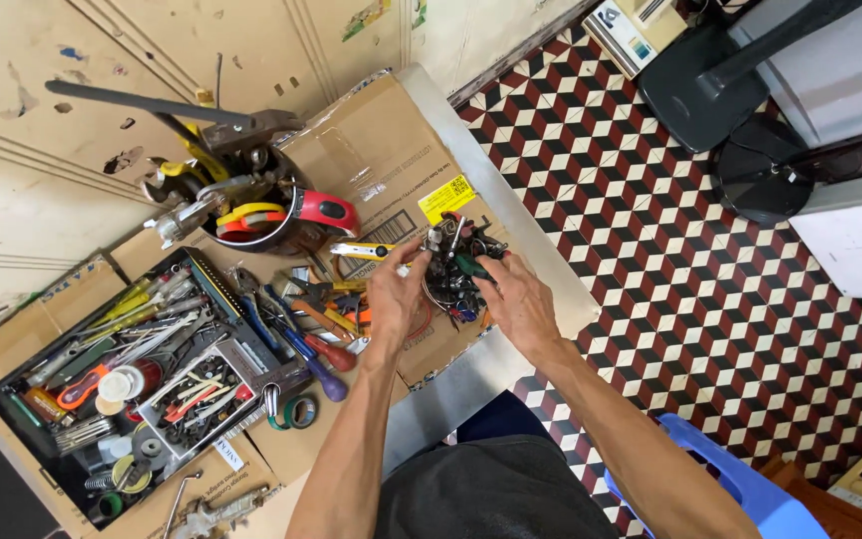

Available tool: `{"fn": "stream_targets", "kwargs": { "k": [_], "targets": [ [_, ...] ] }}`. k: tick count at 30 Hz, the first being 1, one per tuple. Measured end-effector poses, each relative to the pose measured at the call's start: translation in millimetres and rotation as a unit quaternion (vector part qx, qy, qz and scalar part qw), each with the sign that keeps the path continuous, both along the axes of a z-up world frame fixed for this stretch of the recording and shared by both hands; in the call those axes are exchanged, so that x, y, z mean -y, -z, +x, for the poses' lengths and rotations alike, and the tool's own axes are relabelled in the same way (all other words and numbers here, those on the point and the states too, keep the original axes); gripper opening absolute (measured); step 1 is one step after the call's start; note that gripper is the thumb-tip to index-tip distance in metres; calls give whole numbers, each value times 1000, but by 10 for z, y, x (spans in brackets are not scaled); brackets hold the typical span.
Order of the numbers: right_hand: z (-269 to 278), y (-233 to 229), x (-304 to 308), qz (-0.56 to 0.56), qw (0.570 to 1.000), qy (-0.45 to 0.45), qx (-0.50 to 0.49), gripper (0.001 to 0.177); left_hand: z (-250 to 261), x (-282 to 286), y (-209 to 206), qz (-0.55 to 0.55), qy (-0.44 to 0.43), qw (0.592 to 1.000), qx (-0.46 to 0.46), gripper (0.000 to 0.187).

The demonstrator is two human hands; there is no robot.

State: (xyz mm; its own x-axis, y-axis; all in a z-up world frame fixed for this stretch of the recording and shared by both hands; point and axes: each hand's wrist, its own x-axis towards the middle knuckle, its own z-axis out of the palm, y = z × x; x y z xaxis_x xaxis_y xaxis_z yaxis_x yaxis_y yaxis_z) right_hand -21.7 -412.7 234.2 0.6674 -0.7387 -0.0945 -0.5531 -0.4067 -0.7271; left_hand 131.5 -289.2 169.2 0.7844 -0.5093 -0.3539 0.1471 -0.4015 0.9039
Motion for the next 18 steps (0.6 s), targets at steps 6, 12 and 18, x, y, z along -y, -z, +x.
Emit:
{"fn": "stream_targets", "kwargs": {
  "k": [6,12,18],
  "targets": [
    [-75,-100,114,87,995,40,-15,24,-33,-69,128,13,-26,995,92,20],
    [-547,-405,7,85,982,113,128,20,-141,-267,-198,-40,-96,986,131,17],
    [-820,-334,-588,192,980,15,47,25,-141,-675,-679,-97,-205,972,61,18]
  ]
}}
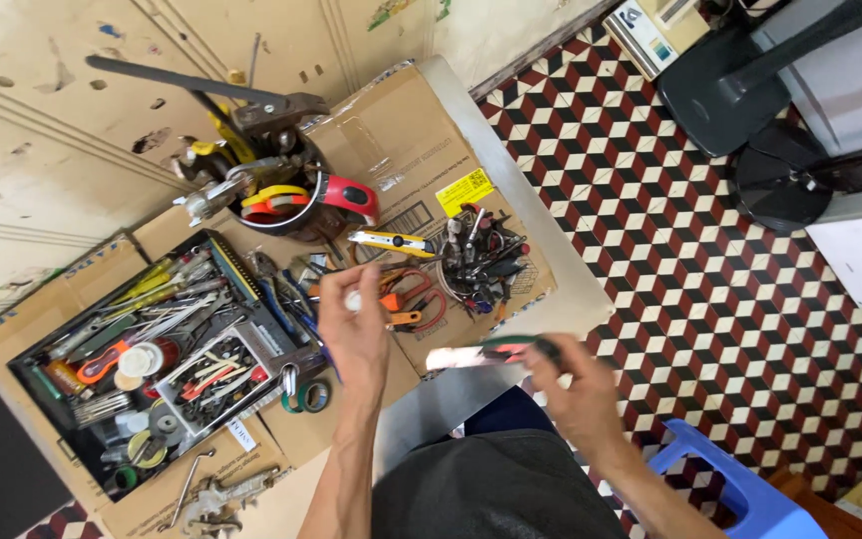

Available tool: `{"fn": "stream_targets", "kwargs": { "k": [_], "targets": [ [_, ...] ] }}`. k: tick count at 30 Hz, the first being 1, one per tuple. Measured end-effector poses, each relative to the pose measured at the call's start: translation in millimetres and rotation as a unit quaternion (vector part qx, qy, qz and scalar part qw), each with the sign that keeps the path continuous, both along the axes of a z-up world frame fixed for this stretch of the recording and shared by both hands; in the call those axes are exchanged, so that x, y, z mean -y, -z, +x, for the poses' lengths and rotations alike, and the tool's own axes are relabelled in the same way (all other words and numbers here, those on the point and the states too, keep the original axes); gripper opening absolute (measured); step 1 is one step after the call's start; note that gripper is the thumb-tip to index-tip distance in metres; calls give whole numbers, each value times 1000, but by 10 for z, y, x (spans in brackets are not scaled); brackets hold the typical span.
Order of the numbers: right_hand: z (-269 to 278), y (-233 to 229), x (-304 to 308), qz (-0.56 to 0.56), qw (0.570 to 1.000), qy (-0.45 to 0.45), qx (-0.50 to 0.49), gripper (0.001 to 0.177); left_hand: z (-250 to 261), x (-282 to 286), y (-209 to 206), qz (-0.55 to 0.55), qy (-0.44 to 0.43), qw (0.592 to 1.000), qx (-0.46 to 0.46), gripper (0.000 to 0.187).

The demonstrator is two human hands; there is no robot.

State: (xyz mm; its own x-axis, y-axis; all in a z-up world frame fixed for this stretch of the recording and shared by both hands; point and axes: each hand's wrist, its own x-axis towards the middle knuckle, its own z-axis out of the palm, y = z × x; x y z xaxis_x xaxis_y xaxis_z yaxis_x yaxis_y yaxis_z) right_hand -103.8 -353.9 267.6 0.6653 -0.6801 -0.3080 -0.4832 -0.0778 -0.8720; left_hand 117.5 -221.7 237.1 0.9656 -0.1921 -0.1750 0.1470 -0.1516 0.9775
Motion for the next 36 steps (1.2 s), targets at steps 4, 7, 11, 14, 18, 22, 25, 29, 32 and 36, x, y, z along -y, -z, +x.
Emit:
{"fn": "stream_targets", "kwargs": {
  "k": [4,7,11,14,18,22,25,29,32,36],
  "targets": [
    [298,625,-438,152,988,-20,19,30,71,-331,-96,-56,-74,995,-44,21],
    [668,1127,-627,291,955,-2,63,31,46,-563,-114,-156,-111,976,-107,23],
    [968,1244,-683,344,938,-26,34,32,-19,-694,-210,-204,-117,954,-187,26],
    [872,1056,-582,302,950,-75,24,35,-43,-725,-260,-229,-108,946,-204,27],
    [706,202,-381,246,965,-74,47,36,-70,-737,-196,-295,-73,925,-228,25],
    [661,-189,-164,278,953,-8,123,37,-149,-731,-189,-308,-42,921,-233,26],
    [585,-307,-104,298,934,12,197,34,-159,-700,-316,-315,-35,921,-226,26],
    [505,-364,-116,253,955,4,153,32,-209,-733,-469,-337,-17,918,-209,27],
    [461,-311,-67,265,955,-31,128,32,-266,-790,-686,-329,-30,927,-178,27],
    [556,-405,-8,297,935,-99,165,31,-354,-885,-723,-371,-78,916,-130,28]
  ]
}}
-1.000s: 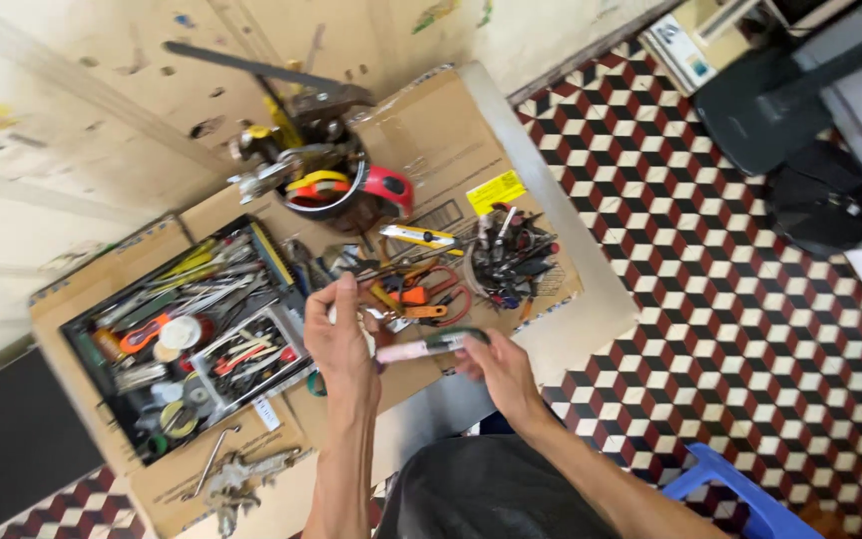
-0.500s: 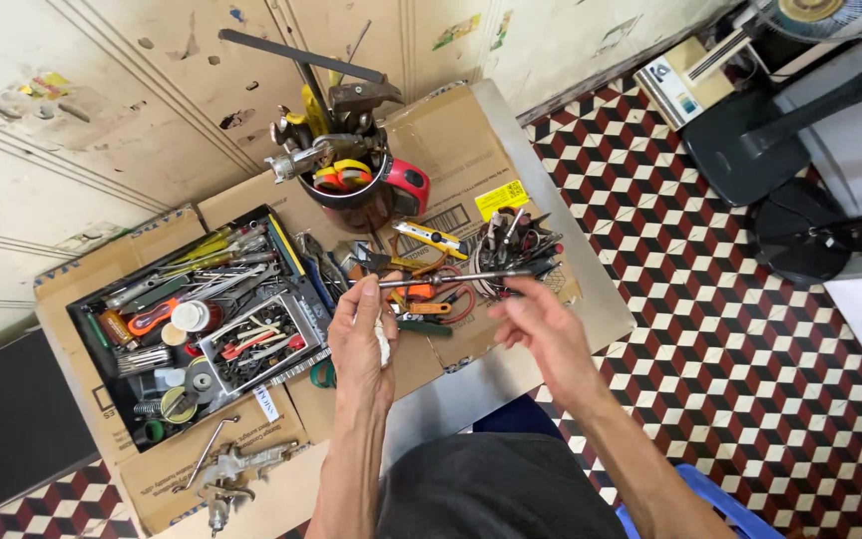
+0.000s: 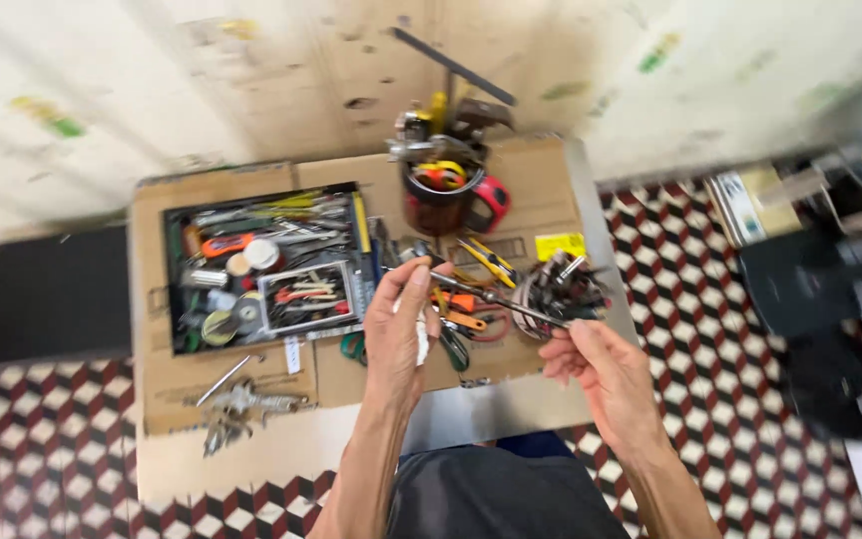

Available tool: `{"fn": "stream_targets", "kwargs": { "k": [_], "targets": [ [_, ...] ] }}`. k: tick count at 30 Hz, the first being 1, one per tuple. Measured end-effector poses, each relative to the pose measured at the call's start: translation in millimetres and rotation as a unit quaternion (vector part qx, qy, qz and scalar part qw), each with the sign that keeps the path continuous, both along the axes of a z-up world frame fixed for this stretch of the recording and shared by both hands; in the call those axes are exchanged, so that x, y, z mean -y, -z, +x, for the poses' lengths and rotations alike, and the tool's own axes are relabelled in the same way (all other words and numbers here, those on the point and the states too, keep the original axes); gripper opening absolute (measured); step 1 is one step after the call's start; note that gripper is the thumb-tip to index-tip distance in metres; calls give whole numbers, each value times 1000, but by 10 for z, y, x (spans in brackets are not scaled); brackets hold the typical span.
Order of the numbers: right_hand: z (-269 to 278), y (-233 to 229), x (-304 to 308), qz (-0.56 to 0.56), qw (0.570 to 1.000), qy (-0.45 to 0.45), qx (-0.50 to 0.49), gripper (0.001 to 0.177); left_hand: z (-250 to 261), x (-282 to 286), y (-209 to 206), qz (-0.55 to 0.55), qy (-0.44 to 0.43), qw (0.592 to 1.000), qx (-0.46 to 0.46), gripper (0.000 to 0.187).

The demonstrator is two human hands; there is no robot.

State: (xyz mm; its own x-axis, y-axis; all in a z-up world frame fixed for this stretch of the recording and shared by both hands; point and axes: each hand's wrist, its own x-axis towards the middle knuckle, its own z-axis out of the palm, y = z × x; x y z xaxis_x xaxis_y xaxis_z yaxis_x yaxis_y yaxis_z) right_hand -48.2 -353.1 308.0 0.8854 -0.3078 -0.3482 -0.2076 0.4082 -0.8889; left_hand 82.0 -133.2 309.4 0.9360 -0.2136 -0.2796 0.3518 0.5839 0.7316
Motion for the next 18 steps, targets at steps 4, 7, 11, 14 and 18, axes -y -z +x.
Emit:
{"fn": "stream_targets", "kwargs": {
  "k": [4,7,11,14,18],
  "targets": [
    [146,-175,56,-20,998,-41,48,29,-126,1,-196,24,-68,997,-11,31],
    [235,-204,145,-47,995,-68,63,27,-244,9,-191,-2,-101,995,-23,33],
    [374,-154,214,-54,988,-124,73,26,-382,-5,-299,-7,-131,991,-19,36],
    [454,-146,262,-53,982,-159,83,26,-471,18,-201,-13,-147,989,-15,40],
    [532,-102,279,-46,976,-191,89,25,-588,16,-233,12,-161,987,-4,45]
  ]
}}
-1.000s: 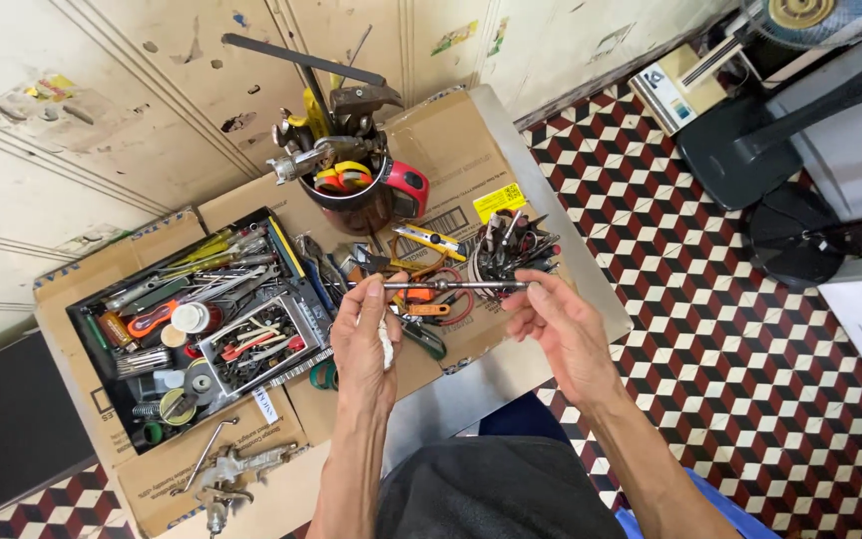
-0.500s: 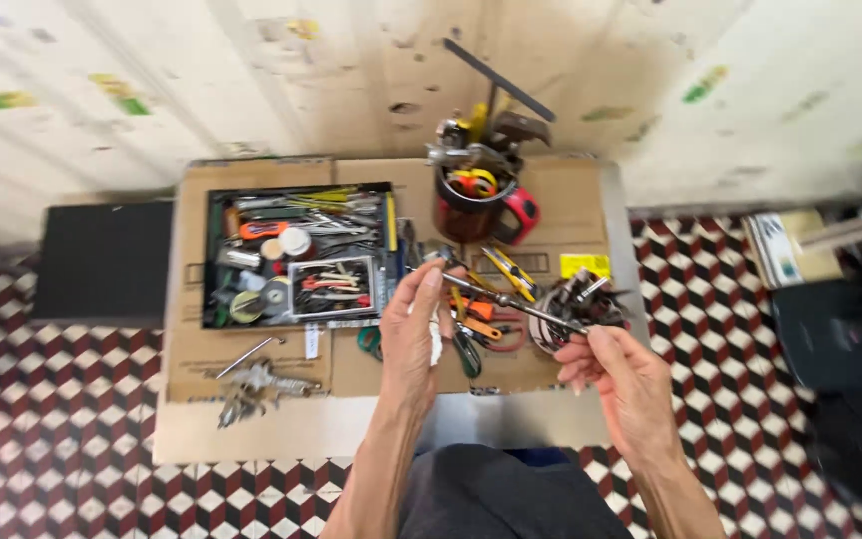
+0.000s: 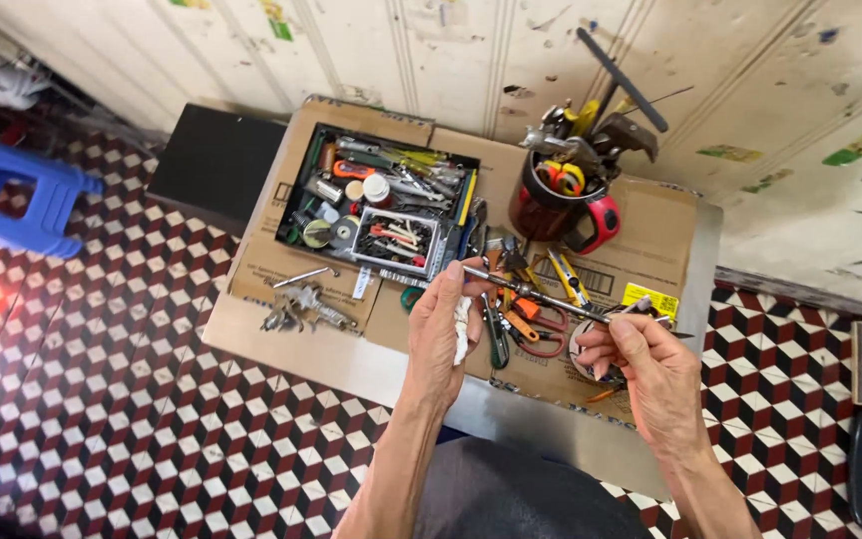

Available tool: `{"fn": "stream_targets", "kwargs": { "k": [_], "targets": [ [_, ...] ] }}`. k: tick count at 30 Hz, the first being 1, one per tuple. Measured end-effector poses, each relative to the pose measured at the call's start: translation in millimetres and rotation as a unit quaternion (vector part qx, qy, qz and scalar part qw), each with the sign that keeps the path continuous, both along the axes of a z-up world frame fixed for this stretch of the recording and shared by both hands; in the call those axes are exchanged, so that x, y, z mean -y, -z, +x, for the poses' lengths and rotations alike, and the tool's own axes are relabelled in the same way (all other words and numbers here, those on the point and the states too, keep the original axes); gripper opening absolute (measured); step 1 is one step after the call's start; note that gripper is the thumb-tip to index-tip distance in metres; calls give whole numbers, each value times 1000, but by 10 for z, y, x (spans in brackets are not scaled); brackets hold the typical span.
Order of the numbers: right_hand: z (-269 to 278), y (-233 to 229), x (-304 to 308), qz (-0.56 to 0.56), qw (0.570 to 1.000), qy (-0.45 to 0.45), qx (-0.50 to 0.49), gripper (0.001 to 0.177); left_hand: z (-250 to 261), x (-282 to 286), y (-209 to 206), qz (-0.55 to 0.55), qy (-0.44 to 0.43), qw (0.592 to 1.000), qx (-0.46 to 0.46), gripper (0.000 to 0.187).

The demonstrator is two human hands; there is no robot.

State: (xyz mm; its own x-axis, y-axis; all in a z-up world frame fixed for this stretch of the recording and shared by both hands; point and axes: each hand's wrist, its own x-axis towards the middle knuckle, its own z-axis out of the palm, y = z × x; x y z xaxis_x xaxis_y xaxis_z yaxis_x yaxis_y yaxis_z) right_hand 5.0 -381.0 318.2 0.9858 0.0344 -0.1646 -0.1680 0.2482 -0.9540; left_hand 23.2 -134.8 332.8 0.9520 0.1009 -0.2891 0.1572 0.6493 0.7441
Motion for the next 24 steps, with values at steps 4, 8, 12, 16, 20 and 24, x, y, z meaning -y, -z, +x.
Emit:
{"fn": "stream_targets", "kwargs": {
  "k": [4,8,12,16,20,24],
  "targets": [
    [21,40,-87,8,1000,-13,-9,25,-64,-73,-62,-4,0,1000,-7,46],
    [55,15,-158,6,1000,-24,-7,25,-23,-142,40,-2,-14,1000,12,45],
    [64,41,-246,-1,999,-35,-7,23,-38,-235,51,-1,-50,999,-5,41],
    [51,106,-326,-7,998,-56,-7,24,-111,-285,114,-38,-85,996,6,40],
    [45,119,-408,-3,997,-72,-6,25,-163,-327,84,-47,-92,995,3,41],
    [17,39,-458,-7,997,-76,-7,25,-226,-238,113,9,-81,997,-9,38]
  ]
}}
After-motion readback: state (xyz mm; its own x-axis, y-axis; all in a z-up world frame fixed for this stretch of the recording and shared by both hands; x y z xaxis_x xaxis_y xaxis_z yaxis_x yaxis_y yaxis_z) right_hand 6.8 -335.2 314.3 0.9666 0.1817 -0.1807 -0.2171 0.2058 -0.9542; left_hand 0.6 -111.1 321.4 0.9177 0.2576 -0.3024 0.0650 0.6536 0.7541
